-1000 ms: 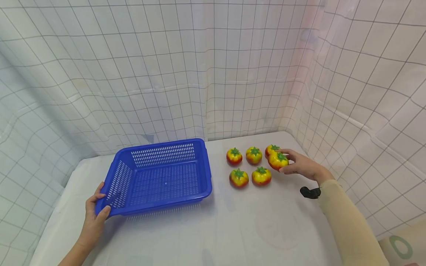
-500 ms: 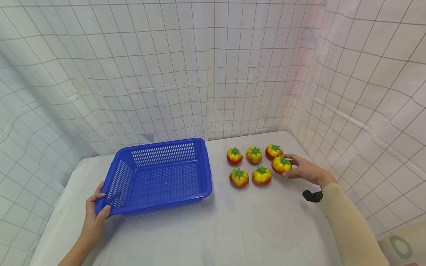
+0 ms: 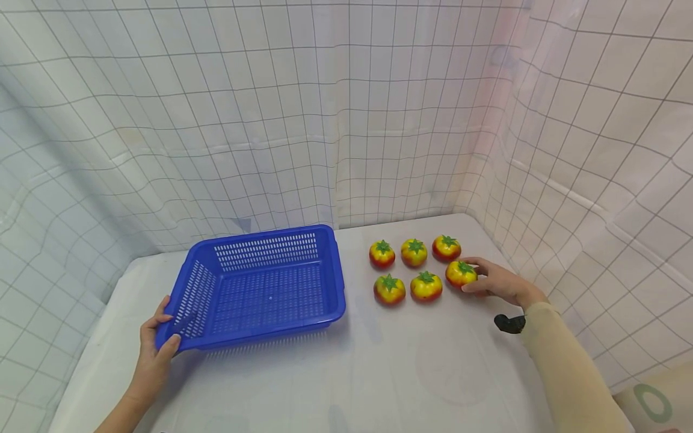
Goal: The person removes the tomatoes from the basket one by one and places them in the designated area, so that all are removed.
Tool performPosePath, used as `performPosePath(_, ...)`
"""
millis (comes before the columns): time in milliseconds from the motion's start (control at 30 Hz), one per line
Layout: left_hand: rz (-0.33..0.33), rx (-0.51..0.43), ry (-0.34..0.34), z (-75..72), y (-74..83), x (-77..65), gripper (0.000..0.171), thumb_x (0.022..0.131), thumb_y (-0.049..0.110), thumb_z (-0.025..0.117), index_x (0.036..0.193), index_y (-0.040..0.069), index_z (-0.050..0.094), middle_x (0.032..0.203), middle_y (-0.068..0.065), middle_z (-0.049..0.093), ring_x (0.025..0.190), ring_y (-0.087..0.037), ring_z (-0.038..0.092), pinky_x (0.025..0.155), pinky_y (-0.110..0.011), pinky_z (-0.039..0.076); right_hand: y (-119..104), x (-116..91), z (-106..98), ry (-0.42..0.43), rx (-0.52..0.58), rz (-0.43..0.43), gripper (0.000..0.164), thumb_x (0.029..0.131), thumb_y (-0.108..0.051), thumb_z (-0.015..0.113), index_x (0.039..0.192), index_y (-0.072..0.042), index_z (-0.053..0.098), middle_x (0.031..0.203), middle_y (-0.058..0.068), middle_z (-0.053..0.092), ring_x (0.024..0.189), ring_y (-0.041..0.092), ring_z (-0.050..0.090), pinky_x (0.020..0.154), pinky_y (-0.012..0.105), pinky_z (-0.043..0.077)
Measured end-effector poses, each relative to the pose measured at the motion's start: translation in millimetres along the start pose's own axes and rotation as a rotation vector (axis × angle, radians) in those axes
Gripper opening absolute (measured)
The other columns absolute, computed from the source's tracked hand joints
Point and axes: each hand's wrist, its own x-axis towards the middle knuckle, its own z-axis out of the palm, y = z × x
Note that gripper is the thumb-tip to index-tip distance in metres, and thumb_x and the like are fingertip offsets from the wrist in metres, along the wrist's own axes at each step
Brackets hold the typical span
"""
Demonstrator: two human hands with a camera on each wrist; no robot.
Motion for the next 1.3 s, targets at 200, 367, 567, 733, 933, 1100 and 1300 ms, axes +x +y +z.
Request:
performPosePath(200,-0.003,-0.023,-0.005,-0.2,1.0,-0.7,0.04,0.104,0.003,0.044,0.138,0.012,0.025,0.171,0.004,0.002,0.155,-0.022,0.005,0.102,-0.008,0.032,1.8,0.9,1.1,0.006,0.022,0.009,0.083,0.095,-0.028,0.072,0.159,-0.011,0.022,0.157,0.029,0.02,0.129,0.039,0.04,0.095,0.034,0.05)
performPosePath(367,-0.002,-0.008,-0.003,-0.1,2.0,-0.8,0.039,0.104,0.003,0.044,0.138,0.013,0.025,0.171,0.003,0.002,0.155,-0.021,0.006,0.101,-0.008,0.032,5.0,1.8,1.5,0.012,0.03,0.015,0.084,0.095,-0.027,0.073,0.16,-0.013,0.022,0.157,0.029,0.019,0.128,0.039,0.039,0.094,0.034,0.05)
performPosePath(567,-0.003,-0.025,0.0,-0.1,1.2,-0.6,0.04,0.104,0.002,0.043,0.138,0.012,0.025,0.171,0.004,0.003,0.154,-0.022,0.007,0.101,-0.008,0.033,5.1,2.4,3.5,0.014,0.037,0.004,0.086,0.096,-0.027,0.072,0.161,-0.011,0.02,0.158,0.031,0.019,0.128,0.038,0.04,0.094,0.035,0.05)
performPosePath(733,0.0,-0.014,0.001,0.0,1.8,-0.7,0.039,0.104,0.003,0.043,0.138,0.01,0.025,0.171,0.004,0.003,0.154,-0.02,0.007,0.102,-0.008,0.032,3.7,3.3,4.9,0.014,0.033,0.003,0.087,0.095,-0.027,0.072,0.161,-0.01,0.018,0.158,0.031,0.019,0.128,0.039,0.041,0.095,0.036,0.049)
performPosePath(933,-0.007,0.008,0.0,0.3,2.7,-0.8,0.04,0.104,0.004,0.044,0.138,0.01,0.024,0.171,0.005,0.003,0.154,-0.02,0.008,0.102,-0.008,0.032,4.1,5.6,4.2,0.019,0.032,0.004,0.088,0.095,-0.027,0.073,0.161,-0.01,0.019,0.157,0.031,0.019,0.129,0.04,0.04,0.095,0.037,0.049)
performPosePath(1100,-0.009,0.008,0.0,0.1,2.4,-0.6,0.04,0.104,0.004,0.044,0.138,0.011,0.024,0.171,0.005,0.002,0.154,-0.02,0.008,0.101,-0.008,0.032,5.2,6.2,4.5,0.02,0.029,0.009,0.086,0.095,-0.028,0.073,0.16,-0.01,0.02,0.158,0.031,0.018,0.13,0.04,0.039,0.094,0.035,0.05)
performPosePath(1300,-0.012,-0.001,-0.003,-0.1,1.8,-0.5,0.04,0.104,0.004,0.044,0.138,0.011,0.024,0.171,0.005,0.003,0.155,-0.022,0.007,0.101,-0.008,0.033,3.0,4.3,6.1,0.028,0.033,0.001,0.088,0.094,-0.027,0.073,0.161,-0.01,0.019,0.159,0.033,0.015,0.129,0.041,0.039,0.094,0.036,0.05)
